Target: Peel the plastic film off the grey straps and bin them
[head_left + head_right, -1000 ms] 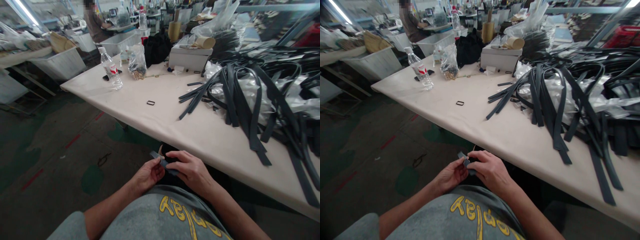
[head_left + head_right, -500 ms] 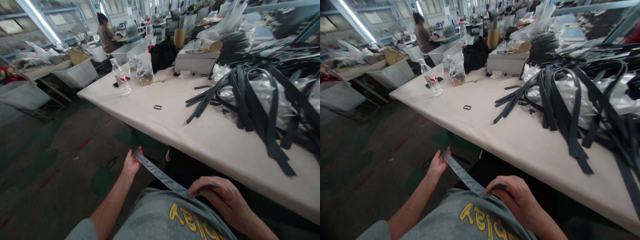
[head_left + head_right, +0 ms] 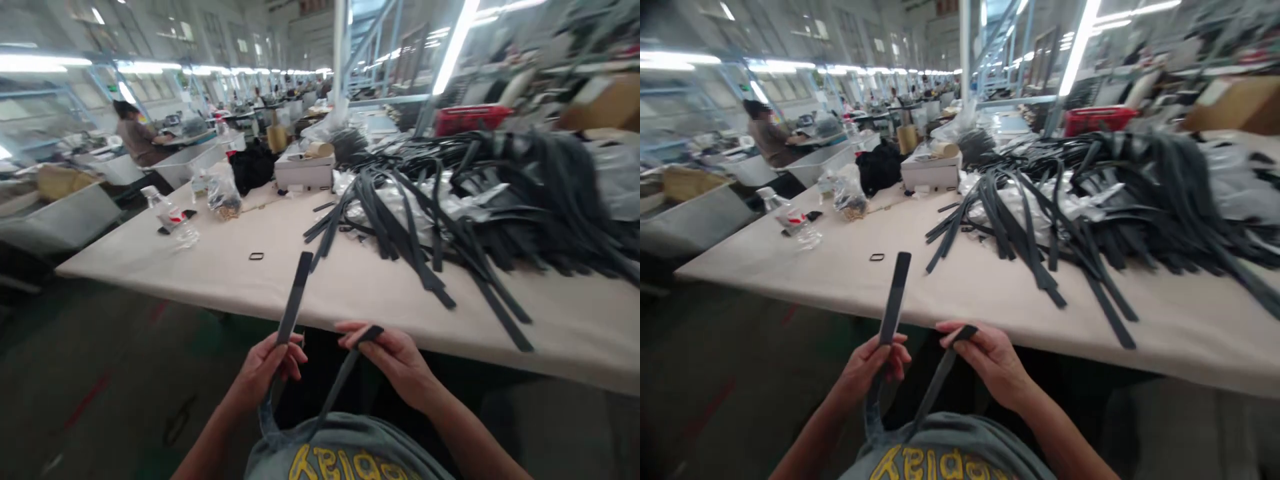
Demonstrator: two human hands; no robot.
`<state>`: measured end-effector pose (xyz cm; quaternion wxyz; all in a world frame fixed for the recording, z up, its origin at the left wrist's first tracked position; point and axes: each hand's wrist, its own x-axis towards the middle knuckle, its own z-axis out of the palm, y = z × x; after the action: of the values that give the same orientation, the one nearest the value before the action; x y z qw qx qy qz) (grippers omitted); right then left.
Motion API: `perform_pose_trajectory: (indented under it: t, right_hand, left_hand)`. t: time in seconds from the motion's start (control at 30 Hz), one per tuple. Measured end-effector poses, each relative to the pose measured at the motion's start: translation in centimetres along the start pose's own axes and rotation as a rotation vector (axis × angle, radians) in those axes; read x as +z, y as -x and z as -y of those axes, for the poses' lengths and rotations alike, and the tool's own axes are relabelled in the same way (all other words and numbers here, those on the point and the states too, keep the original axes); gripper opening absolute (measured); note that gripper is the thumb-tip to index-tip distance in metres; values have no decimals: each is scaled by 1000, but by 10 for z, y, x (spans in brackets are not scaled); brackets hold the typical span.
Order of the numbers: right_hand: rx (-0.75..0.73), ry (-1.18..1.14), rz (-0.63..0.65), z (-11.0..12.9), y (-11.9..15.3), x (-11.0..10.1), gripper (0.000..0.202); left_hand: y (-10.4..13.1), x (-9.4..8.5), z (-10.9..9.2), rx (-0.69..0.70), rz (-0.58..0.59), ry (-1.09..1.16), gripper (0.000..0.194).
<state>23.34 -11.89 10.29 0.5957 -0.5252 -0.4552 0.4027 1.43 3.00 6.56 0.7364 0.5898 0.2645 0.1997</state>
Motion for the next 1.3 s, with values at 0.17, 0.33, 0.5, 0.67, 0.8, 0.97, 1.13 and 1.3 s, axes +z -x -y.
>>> perform_pose_trajectory:
  t: [0.17, 0.33, 0.5, 0.67, 0.8, 0.97, 1.13, 1.3]
  right_hand:
    - [-91, -147, -170, 14, 9, -31, 19]
    - [-138, -75, -291, 24, 29, -47, 21]
    - [-203, -1, -415, 35, 44, -44, 23]
    - [-229, 8, -606, 43, 69, -49, 23]
    - [-325, 99, -833, 48, 109, -68, 21]
    - [-425, 184, -1099, 55, 161, -92, 16]
    - [-505, 481, -1355, 92, 213, -114, 15]
    - [-355, 1060, -1498, 128, 277, -147, 19]
  left_hand:
    - [-10, 33, 11, -153, 380, -205, 41]
    - [-22, 61, -8, -110, 549, -353, 47]
    - [-47, 109, -30, 20, 612, -215, 59]
    - [-48, 170, -26, 16, 607, -261, 31]
    - [-32, 198, -4, 44, 784, -353, 31]
    - [-27, 218, 20, 110, 974, -454, 28]
    - [-45, 219, 34, 104, 913, -518, 36]
    - [-69, 186, 59, -35, 697, -598, 54]
